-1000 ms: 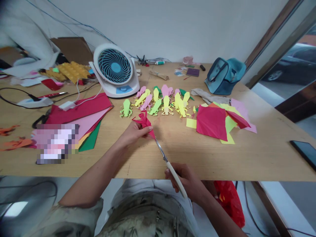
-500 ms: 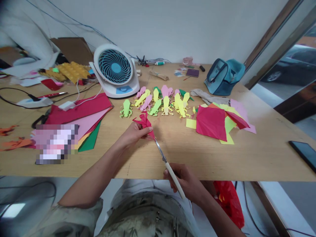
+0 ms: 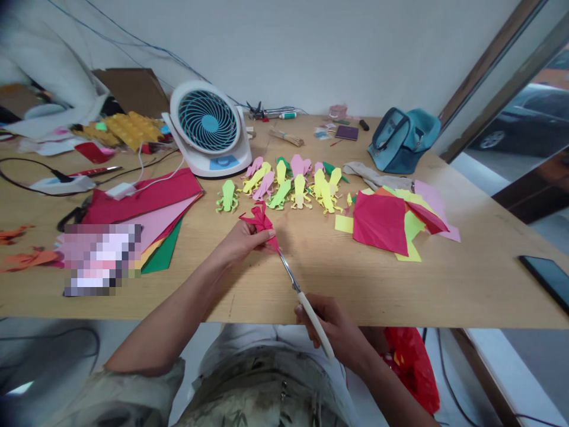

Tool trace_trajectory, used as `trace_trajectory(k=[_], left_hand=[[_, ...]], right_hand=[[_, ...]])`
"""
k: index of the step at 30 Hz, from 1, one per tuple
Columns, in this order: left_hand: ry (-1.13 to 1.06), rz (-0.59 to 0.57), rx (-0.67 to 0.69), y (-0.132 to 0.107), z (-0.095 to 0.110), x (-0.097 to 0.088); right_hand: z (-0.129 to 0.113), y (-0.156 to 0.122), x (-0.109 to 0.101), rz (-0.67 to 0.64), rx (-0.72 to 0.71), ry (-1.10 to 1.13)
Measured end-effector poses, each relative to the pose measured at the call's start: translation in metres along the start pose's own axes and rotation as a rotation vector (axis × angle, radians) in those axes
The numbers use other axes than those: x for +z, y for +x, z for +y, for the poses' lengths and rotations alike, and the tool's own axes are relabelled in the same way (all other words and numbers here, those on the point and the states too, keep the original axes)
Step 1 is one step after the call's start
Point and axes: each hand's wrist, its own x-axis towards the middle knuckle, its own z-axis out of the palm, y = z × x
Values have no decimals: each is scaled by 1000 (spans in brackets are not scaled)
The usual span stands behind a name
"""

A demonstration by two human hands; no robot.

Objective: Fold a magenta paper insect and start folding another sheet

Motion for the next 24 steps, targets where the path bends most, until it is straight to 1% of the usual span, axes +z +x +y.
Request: trace_trajectory(k=[10,15,24], left_hand=[[10,20,-11,-1,3,1],[-5,-13,1,-2,3,1],[0,-21,-22,-4,4,2]], right_hand=[[-2,2,1,-20,-32,-32],[-8,5,3,-22,-24,-47],[-10,3,7,22,-21,-39]])
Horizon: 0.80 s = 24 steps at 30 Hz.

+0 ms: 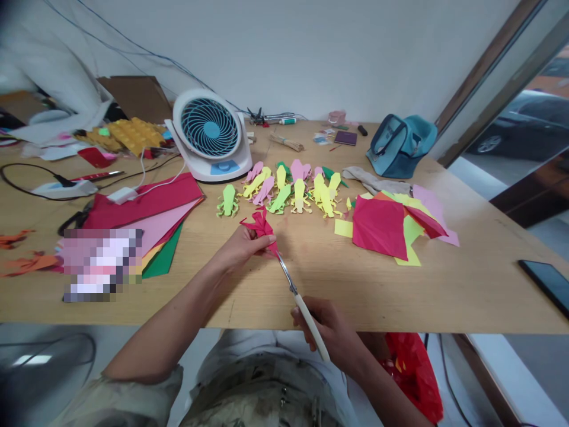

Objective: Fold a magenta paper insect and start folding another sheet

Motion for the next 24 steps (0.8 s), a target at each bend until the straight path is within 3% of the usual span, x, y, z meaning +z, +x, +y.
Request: trace_trajectory(k=[24], left_hand=[[19,-32,25,0,0,-2]], right_hand=[[1,4,3,9,-32,35]])
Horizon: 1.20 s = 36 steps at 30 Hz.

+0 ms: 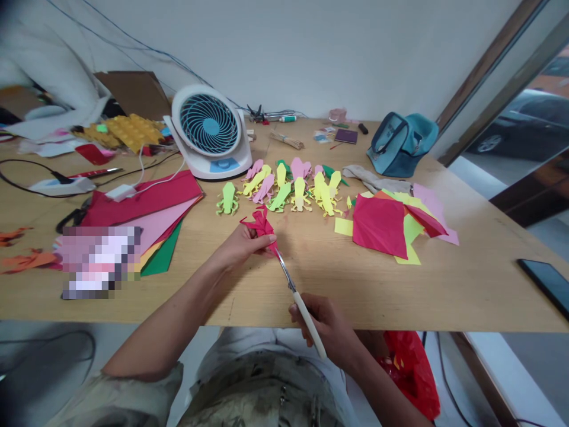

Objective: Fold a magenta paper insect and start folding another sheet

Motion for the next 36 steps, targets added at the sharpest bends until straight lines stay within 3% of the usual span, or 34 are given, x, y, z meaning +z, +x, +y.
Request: trace_trajectory(k=[36], left_hand=[[-11,-24,11,1,-2,-2]], right_hand=[[2,3,6,7,-17,40]])
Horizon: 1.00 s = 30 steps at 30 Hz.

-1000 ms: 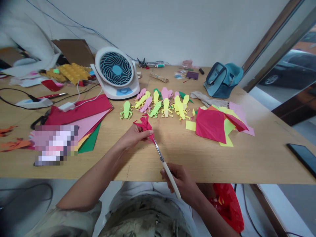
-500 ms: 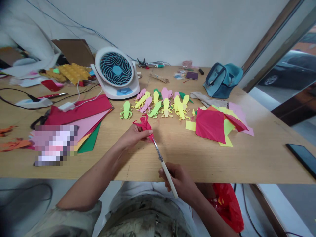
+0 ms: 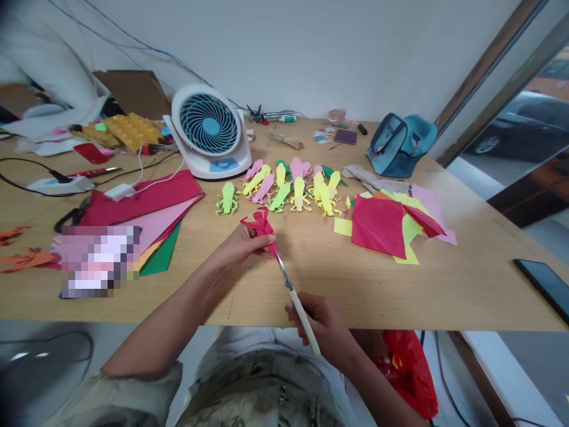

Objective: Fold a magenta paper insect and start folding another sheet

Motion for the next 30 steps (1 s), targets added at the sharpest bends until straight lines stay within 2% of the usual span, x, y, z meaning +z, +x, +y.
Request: trace_trajectory(k=[8,18,30], left_hand=[[34,-71,-83,2,0,-5],[-56,98,-39,8,-6,-5],[-28,50,-23,5,-8,0]], right_hand=[[5,1,-7,40,-36,-23],[4,-2,-8,13,6,-47],[1,5,-10,-6,4,-119]])
